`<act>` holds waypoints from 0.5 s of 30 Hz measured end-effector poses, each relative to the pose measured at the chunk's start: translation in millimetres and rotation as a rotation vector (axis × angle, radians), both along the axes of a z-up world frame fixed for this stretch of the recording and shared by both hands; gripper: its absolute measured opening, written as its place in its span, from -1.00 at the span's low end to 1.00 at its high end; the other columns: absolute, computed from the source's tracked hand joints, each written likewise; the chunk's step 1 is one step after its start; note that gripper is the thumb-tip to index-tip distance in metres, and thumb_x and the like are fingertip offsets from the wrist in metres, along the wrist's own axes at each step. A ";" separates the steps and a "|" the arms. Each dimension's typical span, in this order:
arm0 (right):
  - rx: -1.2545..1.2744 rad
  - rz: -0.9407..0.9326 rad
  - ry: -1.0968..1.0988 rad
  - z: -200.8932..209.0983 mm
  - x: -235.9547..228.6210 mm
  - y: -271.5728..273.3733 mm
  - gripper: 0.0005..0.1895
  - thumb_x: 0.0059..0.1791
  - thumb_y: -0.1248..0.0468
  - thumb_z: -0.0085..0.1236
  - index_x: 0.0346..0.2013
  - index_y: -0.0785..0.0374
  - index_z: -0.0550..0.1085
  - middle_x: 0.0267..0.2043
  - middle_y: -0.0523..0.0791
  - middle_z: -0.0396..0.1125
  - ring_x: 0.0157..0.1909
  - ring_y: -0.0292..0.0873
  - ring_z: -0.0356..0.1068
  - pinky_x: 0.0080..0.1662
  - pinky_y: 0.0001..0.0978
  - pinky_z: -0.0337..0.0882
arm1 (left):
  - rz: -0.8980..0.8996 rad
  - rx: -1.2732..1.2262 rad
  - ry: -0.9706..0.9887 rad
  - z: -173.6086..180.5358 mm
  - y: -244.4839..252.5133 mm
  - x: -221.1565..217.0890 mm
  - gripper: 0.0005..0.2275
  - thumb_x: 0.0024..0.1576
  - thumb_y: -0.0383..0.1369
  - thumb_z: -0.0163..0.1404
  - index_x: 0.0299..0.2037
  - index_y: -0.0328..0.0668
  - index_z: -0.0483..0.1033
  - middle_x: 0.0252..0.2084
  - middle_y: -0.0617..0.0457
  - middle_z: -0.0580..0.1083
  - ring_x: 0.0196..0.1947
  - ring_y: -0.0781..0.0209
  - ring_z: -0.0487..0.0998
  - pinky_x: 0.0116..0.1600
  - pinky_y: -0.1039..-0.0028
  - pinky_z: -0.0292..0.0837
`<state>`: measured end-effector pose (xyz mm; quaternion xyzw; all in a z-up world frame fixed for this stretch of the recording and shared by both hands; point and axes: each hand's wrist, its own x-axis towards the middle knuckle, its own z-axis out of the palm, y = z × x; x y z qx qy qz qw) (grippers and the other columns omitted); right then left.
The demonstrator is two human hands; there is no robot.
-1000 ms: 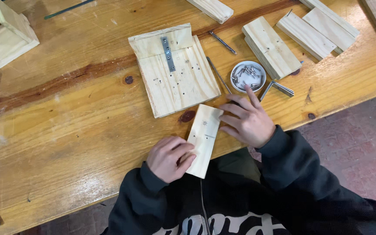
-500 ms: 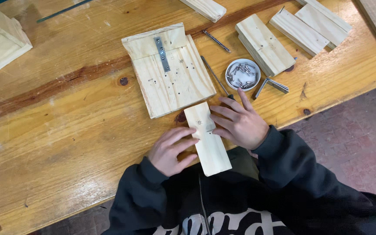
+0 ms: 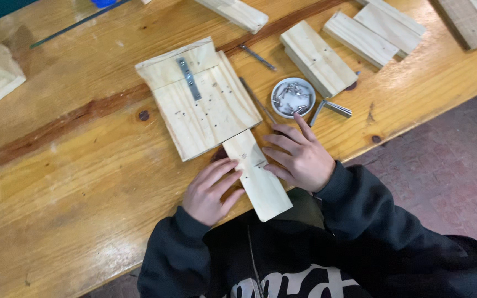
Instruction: The person assembles a small wooden box by attaching metal brackets to wooden pieces using a screwdriver and screws. They align the brackets, insert screws, and tighten them to secure the components together.
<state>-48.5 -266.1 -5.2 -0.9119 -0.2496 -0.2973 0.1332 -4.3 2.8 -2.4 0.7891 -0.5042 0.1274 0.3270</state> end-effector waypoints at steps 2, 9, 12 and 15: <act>0.074 -0.029 -0.049 3.6 -4.1 -8.6 -0.69 0.00 -0.03 0.26 -0.20 0.12 0.62 0.01 -0.10 0.48 0.20 0.07 0.41 0.36 0.27 0.13 | 0.032 -0.051 -0.033 7.5 -3.1 0.8 -0.81 0.10 -0.33 0.20 -0.13 -0.20 0.65 0.03 -0.05 0.57 0.11 -0.14 0.59 0.11 0.11 0.55; 0.266 -0.432 -0.013 -20.3 -25.5 -86.9 -0.88 -0.05 0.21 0.33 -0.23 0.09 0.62 -0.21 -0.17 0.46 -0.12 -0.04 0.50 0.01 -0.18 0.50 | -0.034 -0.099 -0.047 23.3 -25.6 13.2 -0.88 0.05 -0.45 0.19 -0.23 -0.24 0.66 -0.09 -0.05 0.60 -0.03 -0.15 0.63 0.03 0.09 0.55; 0.225 -0.659 -0.043 -34.5 -33.5 -113.1 -0.81 -0.10 0.19 0.41 -0.22 0.08 0.63 -0.22 -0.18 0.42 -0.15 -0.11 0.48 -0.02 -0.28 0.51 | -0.062 -0.127 -0.097 20.6 -38.0 20.3 -0.88 0.05 -0.40 0.21 -0.24 -0.18 0.67 -0.11 0.01 0.60 -0.05 -0.10 0.64 0.04 0.15 0.55; 0.253 -0.638 -0.028 -20.3 -36.8 -109.7 -0.85 0.01 0.33 0.22 -0.14 0.30 0.58 -0.17 0.00 0.41 -0.18 0.07 0.41 -0.08 -0.15 0.43 | -0.104 -0.100 -0.120 32.0 -48.6 24.4 -0.95 0.13 -0.47 0.14 -0.28 -0.26 0.65 -0.16 -0.05 0.61 -0.08 0.00 0.61 0.06 0.24 0.53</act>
